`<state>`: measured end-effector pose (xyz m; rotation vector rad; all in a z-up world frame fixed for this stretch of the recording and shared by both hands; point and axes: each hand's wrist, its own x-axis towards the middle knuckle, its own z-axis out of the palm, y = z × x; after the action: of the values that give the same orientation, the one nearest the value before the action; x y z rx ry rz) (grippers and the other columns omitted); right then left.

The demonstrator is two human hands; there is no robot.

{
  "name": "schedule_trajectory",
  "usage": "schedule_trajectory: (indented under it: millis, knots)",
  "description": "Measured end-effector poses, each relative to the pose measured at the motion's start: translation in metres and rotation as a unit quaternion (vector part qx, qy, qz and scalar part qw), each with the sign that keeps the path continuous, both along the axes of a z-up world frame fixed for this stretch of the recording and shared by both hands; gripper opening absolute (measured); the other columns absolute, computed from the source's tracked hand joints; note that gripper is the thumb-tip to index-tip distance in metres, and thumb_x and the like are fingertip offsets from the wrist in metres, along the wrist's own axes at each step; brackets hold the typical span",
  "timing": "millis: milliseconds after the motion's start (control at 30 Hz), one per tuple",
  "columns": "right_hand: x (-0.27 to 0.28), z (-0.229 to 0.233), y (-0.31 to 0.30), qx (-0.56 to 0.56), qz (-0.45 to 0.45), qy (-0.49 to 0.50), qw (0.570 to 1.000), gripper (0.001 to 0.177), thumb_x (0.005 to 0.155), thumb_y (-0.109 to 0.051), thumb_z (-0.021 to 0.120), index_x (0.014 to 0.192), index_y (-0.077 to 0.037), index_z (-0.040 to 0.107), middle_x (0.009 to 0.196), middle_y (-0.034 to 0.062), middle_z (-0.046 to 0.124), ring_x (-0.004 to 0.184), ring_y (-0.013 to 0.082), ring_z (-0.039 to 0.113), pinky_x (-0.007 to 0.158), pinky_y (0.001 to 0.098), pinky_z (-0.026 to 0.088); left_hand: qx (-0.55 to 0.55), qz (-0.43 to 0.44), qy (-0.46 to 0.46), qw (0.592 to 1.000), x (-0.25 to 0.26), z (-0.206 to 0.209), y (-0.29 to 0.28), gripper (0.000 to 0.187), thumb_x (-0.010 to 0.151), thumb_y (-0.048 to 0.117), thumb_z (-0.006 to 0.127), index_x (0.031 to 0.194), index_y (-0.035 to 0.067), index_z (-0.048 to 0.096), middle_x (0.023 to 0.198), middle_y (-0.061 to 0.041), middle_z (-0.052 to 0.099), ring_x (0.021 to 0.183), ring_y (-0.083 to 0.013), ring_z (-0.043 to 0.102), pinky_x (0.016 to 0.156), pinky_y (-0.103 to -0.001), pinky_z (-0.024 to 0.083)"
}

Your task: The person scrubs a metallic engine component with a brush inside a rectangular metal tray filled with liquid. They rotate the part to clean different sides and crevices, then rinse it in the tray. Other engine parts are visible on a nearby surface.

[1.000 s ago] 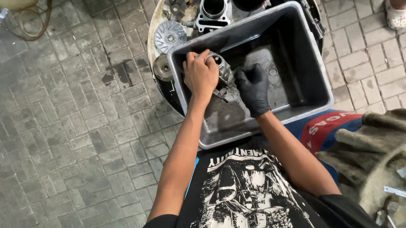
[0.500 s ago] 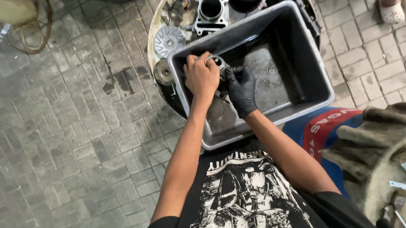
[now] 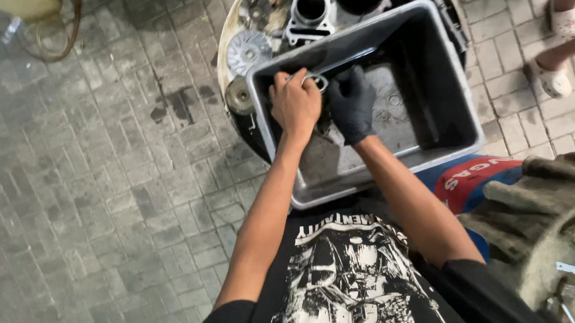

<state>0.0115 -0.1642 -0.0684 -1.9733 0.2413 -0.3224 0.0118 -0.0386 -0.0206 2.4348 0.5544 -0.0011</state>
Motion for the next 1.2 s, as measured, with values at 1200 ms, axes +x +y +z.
schedule_trajectory:
  millis: [1200]
  knots:
    - [0.041,-0.041,-0.038,0.204,0.207,0.127,0.948,0.004,0.078,0.007,0.070,0.079,0.004,0.071,0.057,0.0186,0.062,0.042,0.0236,0.061,0.035,0.0315,0.046,-0.023,-0.008,0.038,0.999,0.006,-0.006,0.000,0.039,0.090,0.038,0.052,0.120,0.028,0.075,0.124,-0.002,0.058,0.117,-0.0313,0.056,0.097,-0.056,0.056]
